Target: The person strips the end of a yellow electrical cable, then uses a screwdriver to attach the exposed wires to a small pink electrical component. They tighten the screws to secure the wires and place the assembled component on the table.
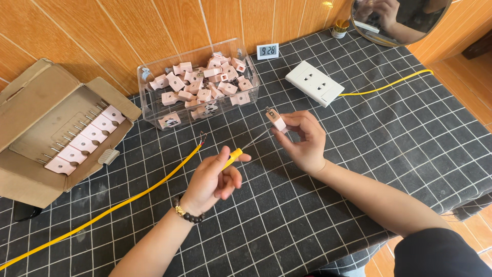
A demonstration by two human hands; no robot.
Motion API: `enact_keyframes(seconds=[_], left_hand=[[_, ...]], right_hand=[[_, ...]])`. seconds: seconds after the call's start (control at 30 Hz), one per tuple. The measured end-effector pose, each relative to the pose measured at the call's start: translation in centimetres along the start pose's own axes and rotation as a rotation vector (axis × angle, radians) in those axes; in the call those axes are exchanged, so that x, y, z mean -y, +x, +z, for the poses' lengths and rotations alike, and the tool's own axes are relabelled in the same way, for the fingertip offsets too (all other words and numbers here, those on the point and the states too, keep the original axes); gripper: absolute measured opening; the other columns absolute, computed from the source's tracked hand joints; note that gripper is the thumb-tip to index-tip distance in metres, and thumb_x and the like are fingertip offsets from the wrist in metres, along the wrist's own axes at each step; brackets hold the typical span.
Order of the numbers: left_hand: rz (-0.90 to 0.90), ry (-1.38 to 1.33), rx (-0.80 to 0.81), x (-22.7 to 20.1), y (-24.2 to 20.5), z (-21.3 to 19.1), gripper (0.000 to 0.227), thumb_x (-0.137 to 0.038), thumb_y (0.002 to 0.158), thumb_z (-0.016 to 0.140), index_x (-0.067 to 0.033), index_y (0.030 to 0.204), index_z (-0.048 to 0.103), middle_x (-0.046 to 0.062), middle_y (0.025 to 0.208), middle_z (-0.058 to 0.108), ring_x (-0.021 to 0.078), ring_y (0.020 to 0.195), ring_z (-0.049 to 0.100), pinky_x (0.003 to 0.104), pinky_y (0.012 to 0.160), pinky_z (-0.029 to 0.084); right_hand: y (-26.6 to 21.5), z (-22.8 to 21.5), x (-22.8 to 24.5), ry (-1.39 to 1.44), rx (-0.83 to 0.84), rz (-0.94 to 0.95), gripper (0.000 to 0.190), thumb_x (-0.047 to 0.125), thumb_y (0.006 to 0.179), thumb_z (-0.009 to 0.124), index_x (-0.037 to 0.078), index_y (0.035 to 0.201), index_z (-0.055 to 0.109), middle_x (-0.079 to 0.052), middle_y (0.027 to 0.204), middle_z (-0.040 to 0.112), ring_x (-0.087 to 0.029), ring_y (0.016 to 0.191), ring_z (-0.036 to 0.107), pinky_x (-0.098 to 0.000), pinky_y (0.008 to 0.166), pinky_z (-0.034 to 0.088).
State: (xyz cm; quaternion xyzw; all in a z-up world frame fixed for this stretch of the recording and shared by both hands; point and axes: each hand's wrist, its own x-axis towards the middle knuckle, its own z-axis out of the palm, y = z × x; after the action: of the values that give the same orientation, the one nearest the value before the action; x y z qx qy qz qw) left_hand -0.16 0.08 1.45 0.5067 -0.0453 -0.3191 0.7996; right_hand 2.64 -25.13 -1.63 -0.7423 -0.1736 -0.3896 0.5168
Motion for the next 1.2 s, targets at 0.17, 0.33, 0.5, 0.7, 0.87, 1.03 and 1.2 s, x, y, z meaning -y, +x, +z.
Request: enact_keyframes(seconds=[0.17, 0.33, 0.5, 0.7, 0.87, 1.03, 1.2], left_hand=[[0.366, 0.774, -0.117, 0.3, 0.4, -1.2, 0.035, -0.020, 0.104, 0.058, 0.0086, 0.123, 0.067, 0.013, 0.062, 0.071, 0.0143, 0.042, 0.064, 0.020, 0.036, 0.047], [1.000, 1.724, -0.101, 2.2, 1.5, -3.4, 0.035, -0.016, 0.099, 0.070, 0.0007, 0.129, 0.066, 0.013, 0.076, 0.073, 0.0191, 0.059, 0.073, 0.025, 0.049, 0.058], [1.194, 2.050, -0.122, 1.1, 1.6, -4.4, 0.029, -0.009, 0.100, 0.063, -0.0048, 0.127, 0.071, 0.008, 0.078, 0.065, 0.0174, 0.065, 0.067, 0.025, 0.054, 0.058], [0.929, 1.799, -0.247, 2.8, 2.2, -2.9, 0.025, -0.019, 0.101, 0.066, -0.0064, 0.121, 0.071, 0.008, 0.079, 0.067, 0.0187, 0.072, 0.070, 0.025, 0.054, 0.059], [0.711, 1.646, -0.277, 2.9, 2.2, -3.3, 0.028, -0.025, 0.103, 0.062, -0.0093, 0.124, 0.070, 0.008, 0.088, 0.069, 0.0218, 0.085, 0.071, 0.028, 0.063, 0.060], [0.608, 1.777, -0.245, 4.8, 3.3, -5.1, 0.026, -0.021, 0.100, 0.063, -0.0099, 0.122, 0.071, 0.011, 0.101, 0.068, 0.0254, 0.096, 0.068, 0.032, 0.070, 0.062], [0.688, 1.550, -0.256, 2.4, 2.1, -2.4, 0.042, -0.034, 0.103, 0.063, -0.0035, 0.132, 0.065, 0.019, 0.115, 0.062, 0.0352, 0.110, 0.063, 0.043, 0.084, 0.058]], right_hand=[[-0.1, 0.1, 0.1, 0.021, 0.123, 0.198, 0.027, 0.002, 0.080, 0.090, -0.009, 0.099, 0.074, -0.019, 0.090, 0.072, -0.024, 0.080, 0.074, -0.0311, 0.071, 0.064], [-0.1, 0.1, -0.9, 0.031, 0.180, 0.285, 0.027, 0.000, 0.078, 0.089, -0.011, 0.098, 0.074, -0.020, 0.088, 0.071, -0.026, 0.077, 0.075, -0.0331, 0.068, 0.065], [-0.6, 0.2, -0.8, 0.025, 0.260, 0.425, 0.031, 0.003, 0.077, 0.089, -0.010, 0.101, 0.074, -0.020, 0.089, 0.071, -0.025, 0.078, 0.074, -0.0327, 0.068, 0.065], [-0.1, 0.7, -1.0, 0.032, 0.301, 0.568, 0.034, 0.004, 0.080, 0.086, -0.011, 0.108, 0.073, -0.026, 0.095, 0.073, -0.033, 0.086, 0.077, -0.0404, 0.075, 0.065], [-0.5, 0.6, -2.6, 0.179, 0.161, 0.685, 0.036, 0.005, 0.084, 0.085, -0.007, 0.114, 0.069, -0.018, 0.098, 0.072, -0.022, 0.089, 0.075, -0.0311, 0.075, 0.066], [-1.3, 1.3, -4.1, 0.292, 0.038, 0.595, 0.033, 0.002, 0.085, 0.084, -0.009, 0.110, 0.065, -0.018, 0.104, 0.070, -0.022, 0.095, 0.075, -0.0311, 0.075, 0.067], [-2.0, 2.0, -1.2, 0.531, 0.278, 0.550, 0.033, -0.005, 0.079, 0.083, -0.006, 0.107, 0.066, -0.016, 0.118, 0.066, -0.027, 0.108, 0.072, -0.0373, 0.080, 0.069]])
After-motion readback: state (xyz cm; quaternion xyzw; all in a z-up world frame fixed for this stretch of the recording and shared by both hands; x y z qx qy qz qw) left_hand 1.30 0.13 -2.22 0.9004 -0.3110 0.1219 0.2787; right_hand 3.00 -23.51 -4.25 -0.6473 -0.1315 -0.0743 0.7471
